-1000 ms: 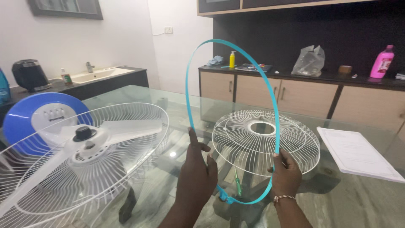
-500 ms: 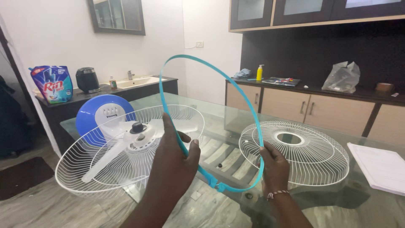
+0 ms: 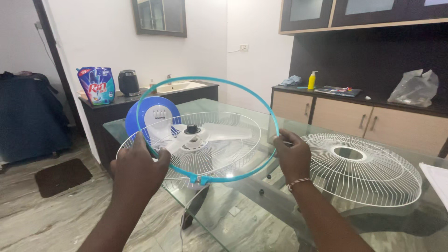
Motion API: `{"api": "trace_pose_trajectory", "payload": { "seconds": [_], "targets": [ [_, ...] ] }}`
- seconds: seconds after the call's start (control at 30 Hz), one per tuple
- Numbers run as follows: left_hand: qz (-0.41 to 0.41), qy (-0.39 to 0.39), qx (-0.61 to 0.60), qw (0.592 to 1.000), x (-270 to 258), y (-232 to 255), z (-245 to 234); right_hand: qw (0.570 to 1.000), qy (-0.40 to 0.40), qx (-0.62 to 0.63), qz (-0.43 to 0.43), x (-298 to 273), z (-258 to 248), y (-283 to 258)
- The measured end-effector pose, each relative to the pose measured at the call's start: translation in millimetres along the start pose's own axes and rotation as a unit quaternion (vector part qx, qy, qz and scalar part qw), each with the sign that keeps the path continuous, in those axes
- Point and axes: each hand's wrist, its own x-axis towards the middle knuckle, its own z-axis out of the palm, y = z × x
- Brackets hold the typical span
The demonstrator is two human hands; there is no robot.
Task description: The person assembles a table fan on a glass table. They attach the fan blades to the motor hub, secure them with a nut, and then place the front wire cage over the blades.
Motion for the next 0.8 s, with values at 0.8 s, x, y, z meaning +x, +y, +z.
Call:
{"api": "trace_pose_trajectory", "payload": {
  "seconds": [0.8],
  "targets": [
    [-0.117, -0.026, -0.161, 0.980, -5.6, -71.0, 25.2, 0.980, -0.050, -0.157, -0.112, 6.3, 46.1, -20.3]
  ]
}}
